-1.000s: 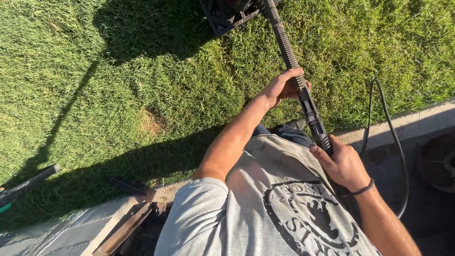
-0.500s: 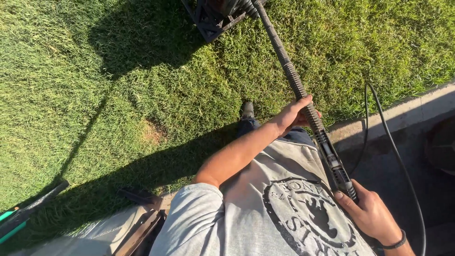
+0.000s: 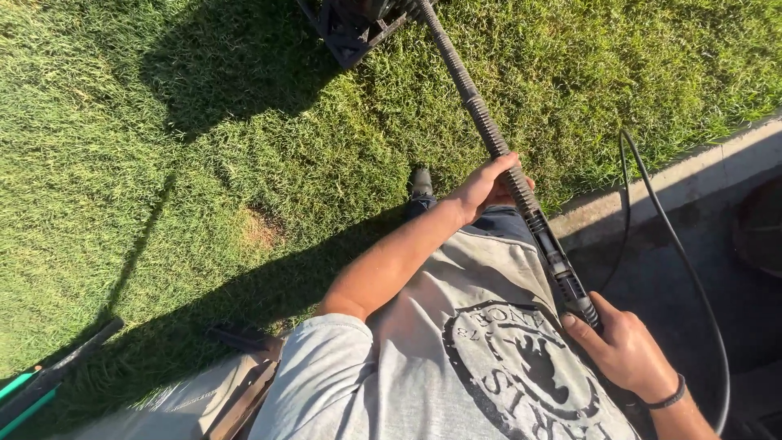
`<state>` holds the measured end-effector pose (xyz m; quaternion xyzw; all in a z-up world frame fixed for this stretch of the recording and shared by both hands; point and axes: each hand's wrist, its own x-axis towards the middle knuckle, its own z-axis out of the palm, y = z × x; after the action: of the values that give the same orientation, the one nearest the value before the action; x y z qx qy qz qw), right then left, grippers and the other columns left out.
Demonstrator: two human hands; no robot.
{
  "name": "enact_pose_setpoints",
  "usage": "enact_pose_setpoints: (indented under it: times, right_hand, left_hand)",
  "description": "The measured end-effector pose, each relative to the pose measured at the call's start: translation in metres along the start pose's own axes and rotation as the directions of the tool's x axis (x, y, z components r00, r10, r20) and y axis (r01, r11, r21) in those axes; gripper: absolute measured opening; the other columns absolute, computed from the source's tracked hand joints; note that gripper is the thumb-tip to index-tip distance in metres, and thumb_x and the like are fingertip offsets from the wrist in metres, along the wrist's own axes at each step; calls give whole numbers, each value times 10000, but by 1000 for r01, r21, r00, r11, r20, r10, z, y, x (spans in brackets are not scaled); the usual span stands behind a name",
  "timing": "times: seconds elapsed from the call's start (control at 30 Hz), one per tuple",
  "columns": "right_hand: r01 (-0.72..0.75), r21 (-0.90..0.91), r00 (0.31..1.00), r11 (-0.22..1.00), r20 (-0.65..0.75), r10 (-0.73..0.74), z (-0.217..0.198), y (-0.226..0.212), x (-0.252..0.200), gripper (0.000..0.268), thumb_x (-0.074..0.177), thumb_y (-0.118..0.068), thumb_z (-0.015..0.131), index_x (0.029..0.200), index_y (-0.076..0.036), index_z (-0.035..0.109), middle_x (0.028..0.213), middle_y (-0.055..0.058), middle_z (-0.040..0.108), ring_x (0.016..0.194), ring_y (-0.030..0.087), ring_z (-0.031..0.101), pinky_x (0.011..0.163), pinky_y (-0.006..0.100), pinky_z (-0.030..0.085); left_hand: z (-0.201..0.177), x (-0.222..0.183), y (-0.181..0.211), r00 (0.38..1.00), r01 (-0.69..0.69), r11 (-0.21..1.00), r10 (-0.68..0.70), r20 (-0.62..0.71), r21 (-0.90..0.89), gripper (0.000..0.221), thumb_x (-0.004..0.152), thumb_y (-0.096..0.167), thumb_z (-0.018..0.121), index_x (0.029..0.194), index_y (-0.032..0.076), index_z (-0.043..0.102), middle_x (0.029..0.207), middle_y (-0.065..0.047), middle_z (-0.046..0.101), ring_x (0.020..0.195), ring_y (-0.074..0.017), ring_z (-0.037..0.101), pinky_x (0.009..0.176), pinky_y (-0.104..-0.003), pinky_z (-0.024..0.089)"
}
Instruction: Using a high-pressure water wand to clean grease and dirt off a motor sitting on the grass.
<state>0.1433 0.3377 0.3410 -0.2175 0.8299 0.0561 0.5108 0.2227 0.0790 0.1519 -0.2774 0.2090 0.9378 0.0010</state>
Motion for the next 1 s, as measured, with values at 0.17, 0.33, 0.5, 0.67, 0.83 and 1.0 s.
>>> enact_pose_setpoints:
  times: [0.17,0.33,0.5,0.67,0.83,1.0]
  right_hand:
    - [-129,35,991,991,46,127,-5,-12,-9,682,870,-526,565,1394,-89,560,611,128,661,518,240,642,537,367,508]
    - [-112,69,991,991,74,107,4,-8,-8,640,873,-529,577,1334,-85,607,628,97,648,521,220,609,554,367,504]
    - [-129,87,987,988,108,119,5,-4,-7,592,886,-513,579,1304,-94,610,640,98,658,528,217,628,551,357,504]
    - [-69,109,993,992,100,58,9,5,0,514,882,-518,589,1164,-99,686,582,69,606,467,187,550,501,341,457]
    - [-8,104,996,995,86,-1,12,12,8,482,908,-538,583,1017,-81,689,521,26,414,440,153,382,469,341,378]
    - [-31,170,991,985,131,8,9,35,14,478,905,-494,593,1167,-102,666,586,51,543,483,170,500,501,340,422]
  left_hand:
    - [5,15,-15,1000,7,999,-7,19,32,338,945,470,555,937,133,539,944,-158,737,859,-303,720,770,-416,631]
    - [-12,19,-38,987,151,987,-148,-67,46,388,926,527,564,931,139,557,972,-171,746,839,-276,725,658,-321,616]
    - [-10,9,-41,982,156,987,-150,-111,47,374,947,508,558,951,135,584,997,-162,758,838,-254,728,644,-301,616]
    - [-13,12,-40,989,135,987,-129,-69,87,370,965,502,525,965,133,541,1013,-188,750,876,-279,729,633,-295,622]
    - [-9,17,-53,969,187,978,-169,-181,88,399,958,517,514,924,130,599,880,-108,700,777,-203,675,582,-267,578]
    - [6,10,-58,966,142,986,-120,-227,82,351,968,499,535,917,152,541,889,-86,677,770,-201,669,570,-267,589]
